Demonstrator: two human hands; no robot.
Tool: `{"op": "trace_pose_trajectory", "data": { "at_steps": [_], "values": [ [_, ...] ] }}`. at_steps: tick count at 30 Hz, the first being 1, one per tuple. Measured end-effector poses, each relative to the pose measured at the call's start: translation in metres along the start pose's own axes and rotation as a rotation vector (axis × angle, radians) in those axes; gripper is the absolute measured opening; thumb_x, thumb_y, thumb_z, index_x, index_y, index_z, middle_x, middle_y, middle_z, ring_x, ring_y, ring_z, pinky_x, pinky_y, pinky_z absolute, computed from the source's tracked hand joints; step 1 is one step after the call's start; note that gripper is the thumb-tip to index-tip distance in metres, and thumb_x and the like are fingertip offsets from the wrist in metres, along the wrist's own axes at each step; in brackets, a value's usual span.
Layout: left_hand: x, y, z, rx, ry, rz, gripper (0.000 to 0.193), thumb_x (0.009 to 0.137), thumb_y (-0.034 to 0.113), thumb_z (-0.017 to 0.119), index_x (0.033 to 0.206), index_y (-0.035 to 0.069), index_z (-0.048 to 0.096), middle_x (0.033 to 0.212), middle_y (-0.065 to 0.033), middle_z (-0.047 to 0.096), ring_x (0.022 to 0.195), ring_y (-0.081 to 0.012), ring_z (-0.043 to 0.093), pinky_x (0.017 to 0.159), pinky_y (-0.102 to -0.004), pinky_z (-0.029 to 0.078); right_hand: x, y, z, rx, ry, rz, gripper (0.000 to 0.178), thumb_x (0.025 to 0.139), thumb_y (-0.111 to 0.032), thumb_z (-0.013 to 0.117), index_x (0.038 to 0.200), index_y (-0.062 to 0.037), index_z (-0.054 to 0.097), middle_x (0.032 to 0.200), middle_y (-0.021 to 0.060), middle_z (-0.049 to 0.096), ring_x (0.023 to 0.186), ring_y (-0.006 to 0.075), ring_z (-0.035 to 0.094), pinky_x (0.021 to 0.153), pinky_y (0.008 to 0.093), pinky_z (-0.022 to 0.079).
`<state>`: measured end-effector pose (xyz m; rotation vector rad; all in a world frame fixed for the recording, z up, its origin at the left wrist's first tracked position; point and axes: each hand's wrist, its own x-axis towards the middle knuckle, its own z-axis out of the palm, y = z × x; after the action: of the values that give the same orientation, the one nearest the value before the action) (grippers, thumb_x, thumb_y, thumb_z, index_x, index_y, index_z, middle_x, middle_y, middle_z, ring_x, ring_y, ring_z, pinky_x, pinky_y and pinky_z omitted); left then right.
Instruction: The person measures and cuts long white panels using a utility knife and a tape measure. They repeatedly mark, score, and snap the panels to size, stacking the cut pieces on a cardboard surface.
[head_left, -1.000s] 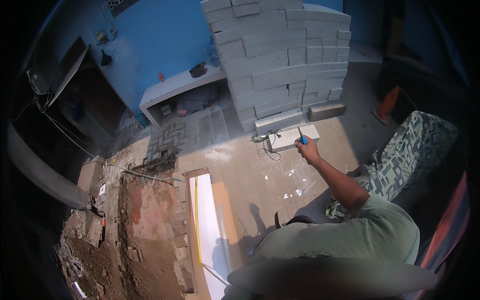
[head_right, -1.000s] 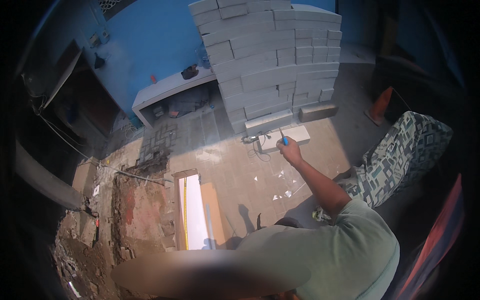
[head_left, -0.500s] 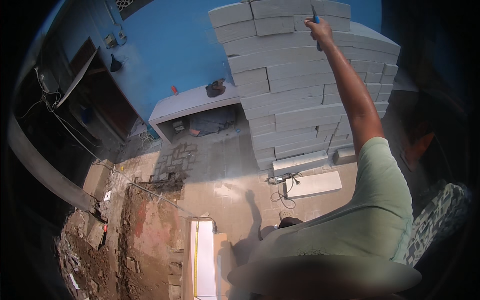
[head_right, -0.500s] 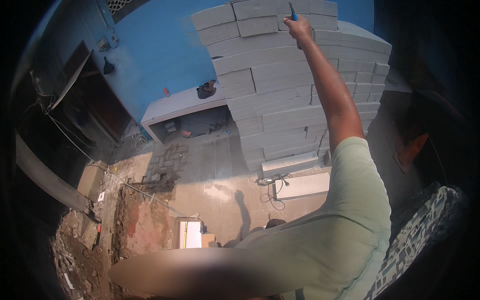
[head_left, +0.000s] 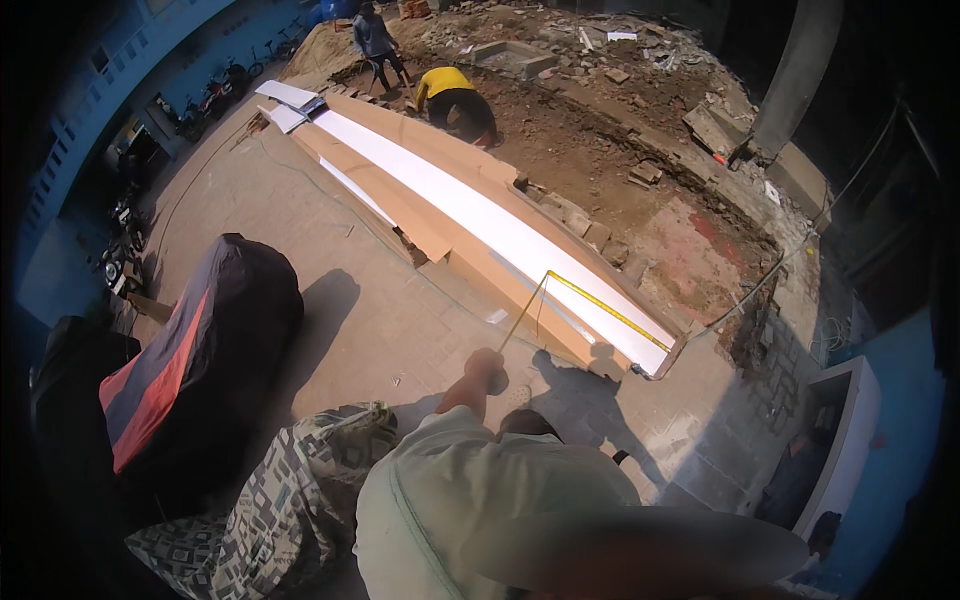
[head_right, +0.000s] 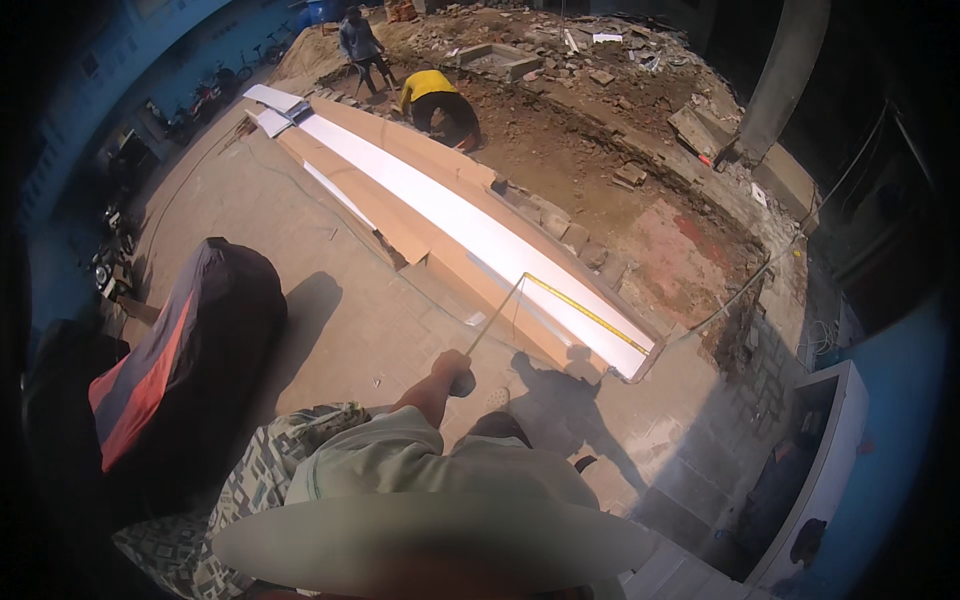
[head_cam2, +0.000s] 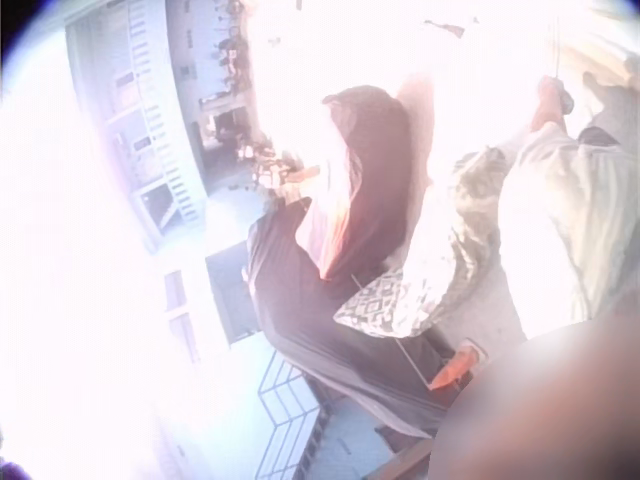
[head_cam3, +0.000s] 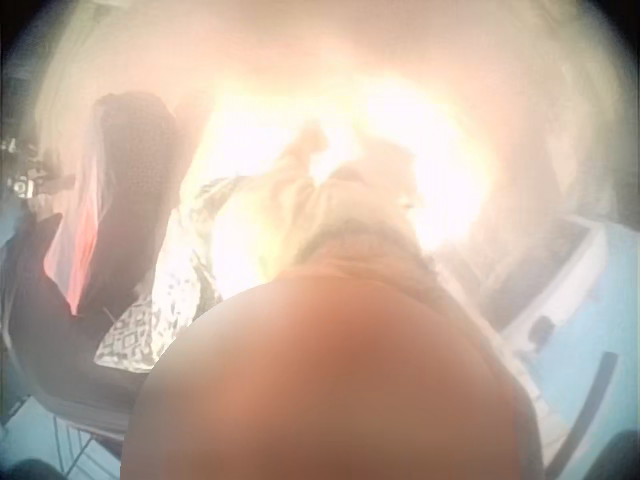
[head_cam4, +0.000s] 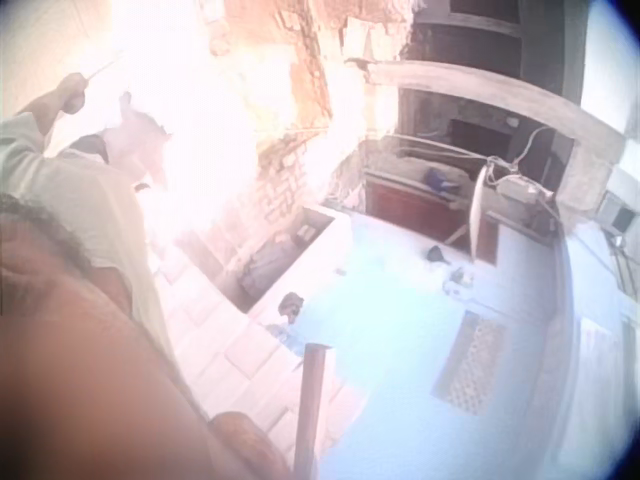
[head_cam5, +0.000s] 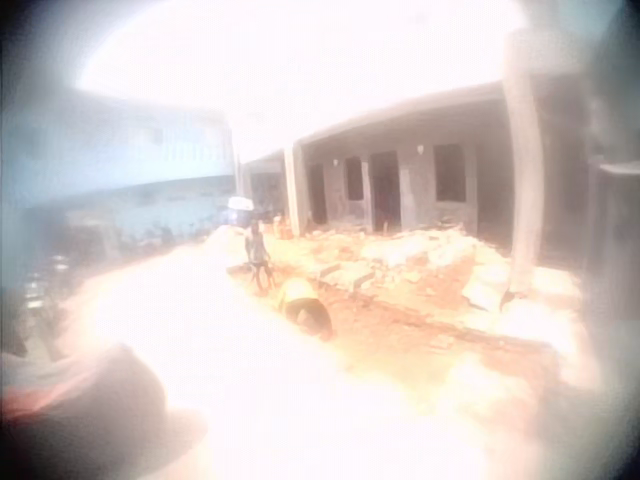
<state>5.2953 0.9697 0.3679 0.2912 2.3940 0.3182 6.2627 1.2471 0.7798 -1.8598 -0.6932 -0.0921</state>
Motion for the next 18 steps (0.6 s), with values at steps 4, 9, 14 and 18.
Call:
{"op": "trace_pose_trajectory", "data": {
  "at_steps": [4, 9, 14, 18],
  "values": [
    [-0.036, -0.022, 0.012, 0.044, -0.017, 0.033, 0.042, 0.099, 0.032, 0.066, 0.126, 0.005, 0.083, 0.130, -0.0226, 0.080, 0.125, -0.0410, 0.076, 0.104, -0.0515, 0.061, -0.042, 0.013, 0.052, 0.039, -0.122, 0.055, 0.045, 0.102, -0.042, 0.077, 0.132, -0.0070, 0.078, 0.090, 0.0041, 0.075, 0.076, 0.0164, 0.070, 0.067, 0.0352, 0.054],
    [-0.023, -0.034, 0.026, -0.066, -0.003, -0.035, 0.047, 0.097, 0.036, 0.066, 0.126, 0.003, 0.082, 0.128, -0.0253, 0.080, 0.122, -0.0428, 0.077, 0.103, -0.0537, 0.061, -0.078, 0.005, 0.091, 0.064, -0.216, 0.047, 0.045, 0.103, -0.040, 0.077, 0.132, -0.0059, 0.077, 0.094, 0.0051, 0.076, 0.078, 0.0165, 0.070, 0.066, 0.0345, 0.054],
    [0.013, -0.016, 0.031, -0.080, 0.004, 0.036, 0.047, 0.097, 0.037, 0.065, 0.124, 0.002, 0.082, 0.128, -0.0253, 0.080, 0.122, -0.0438, 0.077, 0.103, -0.0542, 0.061, -0.112, -0.009, 0.115, 0.079, -0.264, 0.044, 0.044, 0.104, -0.038, 0.077, 0.132, -0.0048, 0.076, 0.097, 0.0060, 0.076, 0.080, 0.0166, 0.070, 0.066, 0.0339, 0.054],
    [0.039, -0.001, 0.034, -0.151, -0.041, 0.024, 0.048, 0.097, 0.038, 0.064, 0.120, 0.001, 0.083, 0.129, -0.0275, 0.079, 0.122, -0.0451, 0.076, 0.104, -0.0545, 0.060, -0.133, -0.022, 0.130, 0.094, -0.288, 0.040, 0.044, 0.104, -0.037, 0.077, 0.133, -0.0040, 0.076, 0.100, 0.0068, 0.076, 0.081, 0.0167, 0.070, 0.066, 0.0333, 0.054]
  ]
}}
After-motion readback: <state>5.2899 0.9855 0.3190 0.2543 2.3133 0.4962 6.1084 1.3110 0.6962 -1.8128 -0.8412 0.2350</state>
